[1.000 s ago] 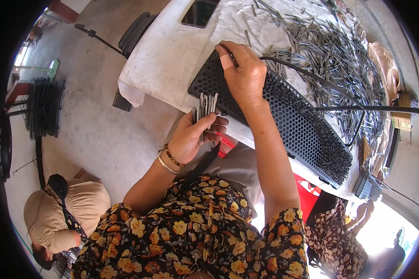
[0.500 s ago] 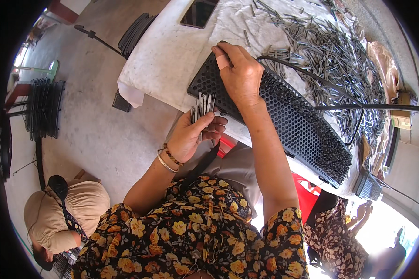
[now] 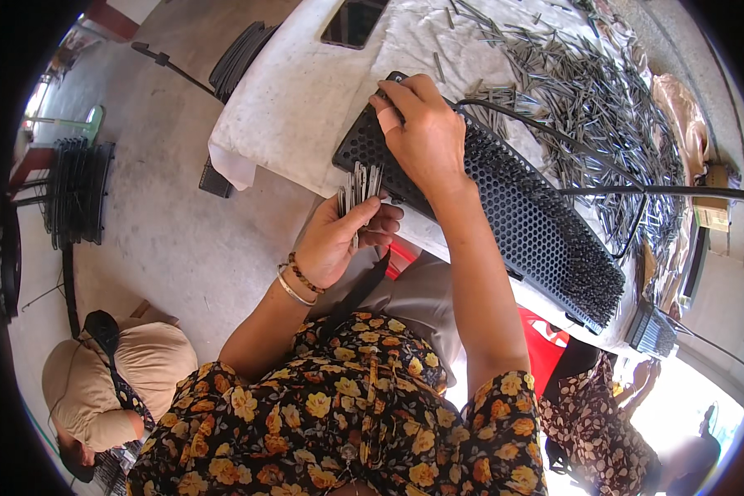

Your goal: The person inserts small metal pins into a perforated black plate by hand.

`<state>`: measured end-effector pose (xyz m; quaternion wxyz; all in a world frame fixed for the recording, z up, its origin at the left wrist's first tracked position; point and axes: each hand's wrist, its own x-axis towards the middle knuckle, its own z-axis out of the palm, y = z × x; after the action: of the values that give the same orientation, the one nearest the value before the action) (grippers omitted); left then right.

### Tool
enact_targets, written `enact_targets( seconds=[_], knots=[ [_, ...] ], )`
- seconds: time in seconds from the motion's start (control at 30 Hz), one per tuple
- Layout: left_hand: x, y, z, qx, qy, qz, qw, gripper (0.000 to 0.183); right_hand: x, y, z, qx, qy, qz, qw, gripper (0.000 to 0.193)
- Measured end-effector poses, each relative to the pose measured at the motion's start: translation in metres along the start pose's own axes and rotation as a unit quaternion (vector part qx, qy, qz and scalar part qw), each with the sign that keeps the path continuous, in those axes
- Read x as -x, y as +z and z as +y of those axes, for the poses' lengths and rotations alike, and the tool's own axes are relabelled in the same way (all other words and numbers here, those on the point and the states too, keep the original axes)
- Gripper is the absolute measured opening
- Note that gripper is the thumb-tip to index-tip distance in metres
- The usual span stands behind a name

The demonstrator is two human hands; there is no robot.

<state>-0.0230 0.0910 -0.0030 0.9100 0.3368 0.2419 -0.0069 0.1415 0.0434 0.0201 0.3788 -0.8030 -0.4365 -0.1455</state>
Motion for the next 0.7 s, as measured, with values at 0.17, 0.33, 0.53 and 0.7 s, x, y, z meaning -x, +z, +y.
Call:
enact_targets(
  seconds=[0.17, 0.33, 0.53, 0.7],
  knots=[
    [0.003, 0.001, 0.004, 0.011, 0.034, 0.001, 0.999, 0.024, 0.007, -0.029, -0.021, -0.160, 0.114, -0.116, 0.974, 0.020],
    [0.001, 0.005, 0.007, 0.013, 0.051, 0.003, 0.999, 0.024, 0.021, -0.036, -0.020, -0.254, 0.232, -0.230, 0.910, 0.021],
    [-0.001, 0.001, 0.005, -0.007, 0.018, 0.007, 1.000, 0.024, 0.006, -0.026, -0.009, -0.255, 0.262, 0.005, 0.931, 0.018],
    [-0.002, -0.002, 0.004, -0.023, -0.010, 0.005, 1.000, 0.025, 0.002, -0.005, 0.003, -0.225, 0.206, 0.055, 0.951, 0.018]
  ],
)
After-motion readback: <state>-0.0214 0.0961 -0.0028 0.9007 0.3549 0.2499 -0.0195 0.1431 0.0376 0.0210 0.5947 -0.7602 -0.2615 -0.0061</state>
